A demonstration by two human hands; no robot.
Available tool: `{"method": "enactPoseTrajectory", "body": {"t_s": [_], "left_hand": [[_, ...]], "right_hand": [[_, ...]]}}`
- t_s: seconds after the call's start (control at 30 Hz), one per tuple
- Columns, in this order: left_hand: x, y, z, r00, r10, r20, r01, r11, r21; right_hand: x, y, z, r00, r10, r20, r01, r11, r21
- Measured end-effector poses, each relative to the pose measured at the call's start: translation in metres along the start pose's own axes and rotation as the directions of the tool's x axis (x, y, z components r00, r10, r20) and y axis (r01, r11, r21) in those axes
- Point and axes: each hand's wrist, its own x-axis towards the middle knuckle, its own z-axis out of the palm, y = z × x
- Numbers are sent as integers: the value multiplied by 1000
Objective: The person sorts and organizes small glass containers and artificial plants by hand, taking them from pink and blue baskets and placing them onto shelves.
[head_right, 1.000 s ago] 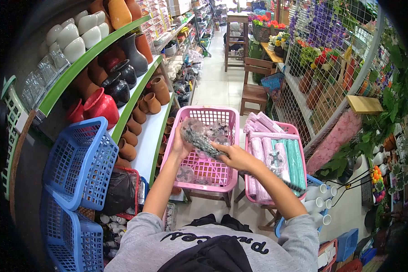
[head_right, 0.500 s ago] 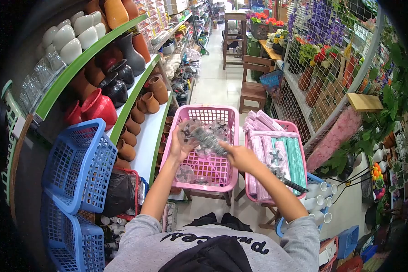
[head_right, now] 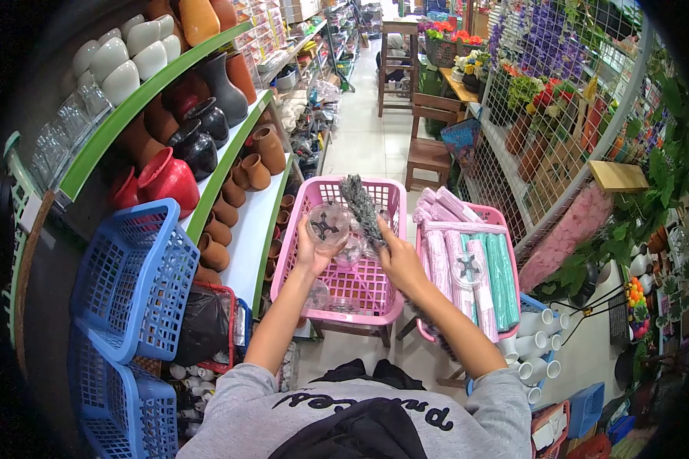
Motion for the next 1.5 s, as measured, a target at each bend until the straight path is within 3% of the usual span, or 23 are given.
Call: {"method": "enactPoseTrajectory", "body": {"t_s": [0.03,0.1,0.23,0.3,0.37,0.4,0.43,0.53,0.57,0.63,0.67,0.7,0.77,0.87,0.97,1.0,1.1,1.17,1.2,1.27,1.37,1.43,1.5], "left_hand": [[3,-1,-1,1000,0,2,0,1000,-4],[4,0,-6,995,11,96,-12,1000,10],[2,-2,-4,1000,-8,1,8,998,-62],[2,-2,-10,999,-14,39,16,999,-48],[4,-4,-9,999,-10,52,15,995,-99],[4,-6,-7,1000,7,10,-5,986,-165],[2,-5,-8,1000,-4,13,7,987,-161],[-8,4,-1,999,-31,-41,25,990,-135],[-6,2,1,999,-42,-35,37,991,-131],[2,-5,1,999,-43,-27,41,995,-86],[10,-11,0,994,-49,94,57,995,-85],[9,-14,8,993,-62,101,70,994,-84],[8,-20,25,996,-69,48,72,996,-53],[16,-40,27,990,-111,82,118,989,-88],[27,-61,38,978,-168,124,184,975,-127],[31,-68,42,971,-203,126,216,972,-97],[37,-94,64,948,-292,127,302,952,-60],[44,-113,73,929,-291,228,264,954,139],[47,-124,76,920,-286,267,219,942,255],[51,-141,84,944,-271,187,178,897,404],[56,-152,100,931,-319,176,192,840,508],[62,-162,104,963,-109,245,-118,649,751],[62,-164,108,965,-144,217,-79,630,773]], "right_hand": [[-3,-4,0,1000,0,1,0,1000,-4],[-14,-14,1,944,-100,313,208,920,-332],[0,3,1,981,-41,189,92,960,-265],[-1,-1,8,988,9,155,21,981,-192],[-6,7,19,973,-208,96,214,976,-51],[-11,-10,11,949,-113,296,191,949,-252],[-9,-4,10,952,-104,289,180,951,-252],[5,9,-9,947,298,121,-284,951,-120],[0,14,-5,945,306,112,-293,949,-118],[-16,20,7,994,-102,36,102,995,-11],[-25,18,10,980,-135,148,150,984,-97],[-29,10,9,982,-3,186,40,980,-193],[-27,11,-6,977,157,147,-146,986,-83],[-39,34,-27,993,103,61,-93,984,-150],[-47,72,-51,957,85,-277,-111,991,-79],[-50,57,-74,915,300,-269,-307,952,16],[-56,99,-111,810,423,-407,-478,877,-40],[-60,120,-131,749,523,-407,-586,809,-39],[-62,137,-137,782,472,-408,-562,817,-132],[-64,155,-148,836,369,-407,-500,818,-286],[-63,193,-152,883,298,-364,-420,847,-325],[-62,212,-144,847,341,-408,-483,815,-320],[-64,225,-134,827,442,-348,-541,795,-275]]}}
